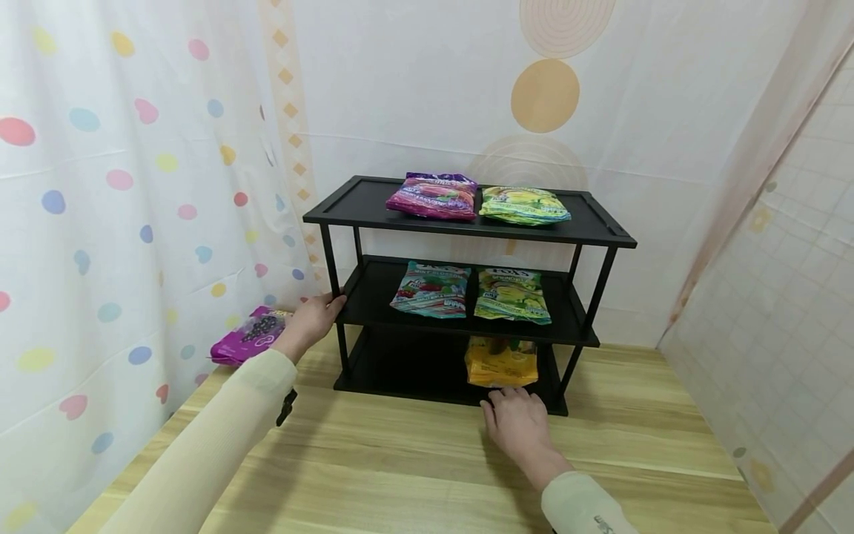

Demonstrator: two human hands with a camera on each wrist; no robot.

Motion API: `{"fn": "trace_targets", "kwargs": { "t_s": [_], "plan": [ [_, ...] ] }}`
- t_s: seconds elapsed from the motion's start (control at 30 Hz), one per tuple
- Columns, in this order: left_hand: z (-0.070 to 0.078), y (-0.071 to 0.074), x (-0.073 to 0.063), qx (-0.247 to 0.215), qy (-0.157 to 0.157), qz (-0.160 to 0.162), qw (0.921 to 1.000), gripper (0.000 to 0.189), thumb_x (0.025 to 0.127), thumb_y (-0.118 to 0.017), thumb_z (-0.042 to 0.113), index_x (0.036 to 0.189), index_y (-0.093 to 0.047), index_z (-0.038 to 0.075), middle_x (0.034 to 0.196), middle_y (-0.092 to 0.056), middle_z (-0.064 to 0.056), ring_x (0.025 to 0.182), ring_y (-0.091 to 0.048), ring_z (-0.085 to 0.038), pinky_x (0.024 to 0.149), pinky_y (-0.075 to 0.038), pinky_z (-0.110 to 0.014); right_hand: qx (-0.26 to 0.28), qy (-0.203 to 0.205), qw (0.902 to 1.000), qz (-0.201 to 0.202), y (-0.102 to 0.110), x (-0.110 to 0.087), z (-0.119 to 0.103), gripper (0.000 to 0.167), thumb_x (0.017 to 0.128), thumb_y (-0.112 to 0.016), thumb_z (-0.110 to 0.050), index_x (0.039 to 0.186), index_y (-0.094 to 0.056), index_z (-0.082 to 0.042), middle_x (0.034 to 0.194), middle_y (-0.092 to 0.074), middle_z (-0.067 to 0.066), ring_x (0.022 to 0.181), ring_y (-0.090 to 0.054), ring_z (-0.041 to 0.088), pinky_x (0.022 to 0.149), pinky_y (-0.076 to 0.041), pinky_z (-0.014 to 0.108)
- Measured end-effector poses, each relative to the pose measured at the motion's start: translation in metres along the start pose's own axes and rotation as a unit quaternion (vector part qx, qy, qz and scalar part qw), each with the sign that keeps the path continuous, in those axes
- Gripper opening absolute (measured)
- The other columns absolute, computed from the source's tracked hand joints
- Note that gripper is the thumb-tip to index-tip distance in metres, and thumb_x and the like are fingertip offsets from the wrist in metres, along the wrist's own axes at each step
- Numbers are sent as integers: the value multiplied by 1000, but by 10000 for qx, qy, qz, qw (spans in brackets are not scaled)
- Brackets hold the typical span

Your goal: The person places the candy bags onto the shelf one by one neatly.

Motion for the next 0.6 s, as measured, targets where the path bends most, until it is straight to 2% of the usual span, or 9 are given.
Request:
{"fn": "trace_targets", "kwargs": {
  "t_s": [0.13, 0.4, 0.6],
  "plan": [
    [0, 0, 0, -9, -17, -5, 10000, 51, 109, -30, 37, 150, -44, 11, 152, -39, -21, 140, -31, -47, 103, 2, -78, 85, 184, 9983, 550, 10, 3, 1, 17, 87, -75, -27, 92, -78, -10, 82, -71, 6, 71, -67, 27, 60, -55, 43],
    [-1, -1, 0, -24, -42, 14, 10000, 51, 109, -30, 37, 149, -45, 11, 152, -40, -21, 139, -32, -47, 103, 1, -78, 122, 343, 9929, 1129, 29, 12, 6, 17, 87, -73, -26, 83, -76, -10, 73, -68, 5, 61, -63, 25, 51, -51, 40],
    [-1, -1, -1, -67, -30, 10, 10000, 51, 108, -30, 38, 150, -44, 11, 153, -39, -20, 140, -31, -47, 104, 2, -77, 178, 480, 9860, 1585, 45, 20, 11, 17, 84, -73, -23, 82, -76, -6, 70, -68, 7, 54, -58, 24, 42, -47, 37]
  ]
}}
Point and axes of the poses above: each hand's wrist, its own x-axis towards the middle knuckle, its own y-axis out of the back of the hand, z = x × y, the point moved 6 cm from there along x, towards the middle knuckle
